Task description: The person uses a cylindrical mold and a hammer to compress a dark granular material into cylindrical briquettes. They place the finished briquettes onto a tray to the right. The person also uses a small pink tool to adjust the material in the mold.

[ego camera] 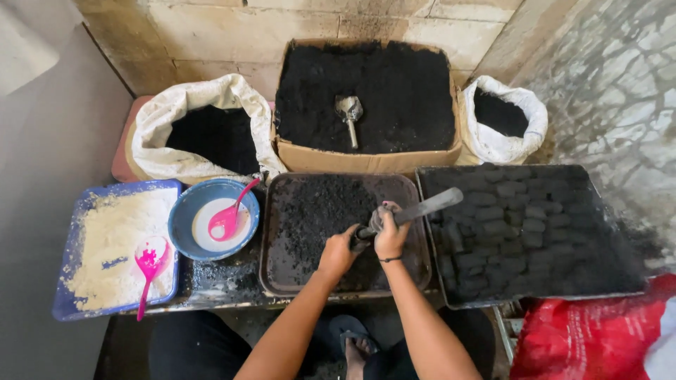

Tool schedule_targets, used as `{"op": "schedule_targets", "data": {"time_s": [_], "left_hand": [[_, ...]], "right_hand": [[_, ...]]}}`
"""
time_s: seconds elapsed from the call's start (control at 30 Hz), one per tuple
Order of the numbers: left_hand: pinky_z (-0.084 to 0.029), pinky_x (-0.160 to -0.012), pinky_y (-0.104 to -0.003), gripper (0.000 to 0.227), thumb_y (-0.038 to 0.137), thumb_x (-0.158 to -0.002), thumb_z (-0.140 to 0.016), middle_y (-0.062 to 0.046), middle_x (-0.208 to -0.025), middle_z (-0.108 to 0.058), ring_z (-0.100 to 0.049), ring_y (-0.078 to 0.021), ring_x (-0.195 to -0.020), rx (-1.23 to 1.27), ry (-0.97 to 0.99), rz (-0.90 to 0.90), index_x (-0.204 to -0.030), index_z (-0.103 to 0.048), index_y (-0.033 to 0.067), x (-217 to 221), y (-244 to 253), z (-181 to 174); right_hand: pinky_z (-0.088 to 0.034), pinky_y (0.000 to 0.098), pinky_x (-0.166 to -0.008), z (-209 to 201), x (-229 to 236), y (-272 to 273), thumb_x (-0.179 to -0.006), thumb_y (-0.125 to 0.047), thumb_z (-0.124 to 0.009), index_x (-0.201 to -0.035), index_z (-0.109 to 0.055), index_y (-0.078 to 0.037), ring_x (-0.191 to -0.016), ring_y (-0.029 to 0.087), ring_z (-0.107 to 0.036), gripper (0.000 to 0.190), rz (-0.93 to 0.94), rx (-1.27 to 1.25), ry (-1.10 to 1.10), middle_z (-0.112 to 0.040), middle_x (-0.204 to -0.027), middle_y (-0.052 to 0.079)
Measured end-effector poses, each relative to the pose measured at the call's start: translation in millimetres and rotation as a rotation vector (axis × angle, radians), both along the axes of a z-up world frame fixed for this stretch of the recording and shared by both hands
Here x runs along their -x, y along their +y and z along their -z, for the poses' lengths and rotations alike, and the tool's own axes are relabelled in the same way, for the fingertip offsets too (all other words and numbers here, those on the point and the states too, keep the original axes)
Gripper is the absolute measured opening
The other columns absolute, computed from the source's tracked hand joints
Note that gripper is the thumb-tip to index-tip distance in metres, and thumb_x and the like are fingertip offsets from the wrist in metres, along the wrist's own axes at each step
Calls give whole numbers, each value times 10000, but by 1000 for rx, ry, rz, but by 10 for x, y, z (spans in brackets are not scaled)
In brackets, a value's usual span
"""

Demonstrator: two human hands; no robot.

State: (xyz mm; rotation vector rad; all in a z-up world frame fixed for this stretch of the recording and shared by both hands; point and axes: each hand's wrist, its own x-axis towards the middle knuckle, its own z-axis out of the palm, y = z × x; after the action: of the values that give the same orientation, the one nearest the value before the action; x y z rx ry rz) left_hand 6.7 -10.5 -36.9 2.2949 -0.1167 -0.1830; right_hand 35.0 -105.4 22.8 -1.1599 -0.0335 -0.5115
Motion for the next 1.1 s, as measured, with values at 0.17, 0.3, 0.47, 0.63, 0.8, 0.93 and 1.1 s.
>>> {"op": "schedule_targets", "data": {"time_s": [0.17, 0.3, 0.47, 0.63, 0.8, 0.93, 1.1], "left_hand": [[-513, -763, -465, 430, 238, -748, -611, -193, -846, -652, -627, -376, -835, -31, -20, -16, -1166, -523, 182, -70, -23, 7], [-519, -752, -449, 421, 248, -761, -585, -168, -849, -656, -632, -352, -831, -43, 16, -15, -1175, -516, 213, 14, -1, -83], [-525, -749, -445, 450, 231, -749, -606, -185, -835, -652, -634, -356, -821, -78, 13, -10, -1187, -509, 208, 23, -2, -91], [-473, -608, -477, 479, 105, -761, -563, -206, -855, -633, -596, -404, -707, 88, -77, 56, -1229, -463, 101, 46, 80, -74], [-466, -563, -444, 458, 120, -758, -562, -186, -857, -640, -594, -405, -702, 171, -71, 64, -1207, -474, 115, 44, 110, -141], [-482, -496, -394, 470, 103, -788, -569, -155, -807, -638, -592, -315, -573, 170, -1, 88, -1241, -446, 96, -39, 91, -17], [-496, -563, -451, 539, -5, -699, -579, -192, -904, -630, -605, -385, -702, 148, -46, 62, -1218, -463, 84, -15, 90, -2]], "right_hand": [[-225, 199, -328, 107, -31, 92, -727, 9, -498, -585, -418, -90, -323, 69, -285, 190, 52, 56, 30, -300, -385, 3], [-232, 185, -326, 88, 45, 146, -741, 13, -502, -529, -385, -92, -323, 69, -271, 264, 5, 113, 41, -290, -371, 4], [-241, 176, -315, 380, 16, 92, -730, 9, -514, -525, -381, -90, -314, 59, -289, 264, 14, 169, 5, -308, -360, -3], [-228, 218, -379, 157, 140, 111, -741, -35, -450, -567, -269, -132, -387, 73, -287, 270, -117, 97, 55, -293, -459, -11], [-287, 271, -464, 125, 159, 92, -751, -59, -445, -532, -334, -117, -460, 98, -343, 252, -82, 354, 41, -343, -487, -18], [-308, 268, -489, 336, 81, 32, -727, -81, -468, -559, -350, -117, -499, 98, -358, 208, -64, 364, 49, -366, -521, -24], [-313, 247, -474, 432, 60, 20, -719, -76, -459, -577, -363, -117, -510, 92, -384, 176, -90, 330, 79, -384, -544, -25]]}}
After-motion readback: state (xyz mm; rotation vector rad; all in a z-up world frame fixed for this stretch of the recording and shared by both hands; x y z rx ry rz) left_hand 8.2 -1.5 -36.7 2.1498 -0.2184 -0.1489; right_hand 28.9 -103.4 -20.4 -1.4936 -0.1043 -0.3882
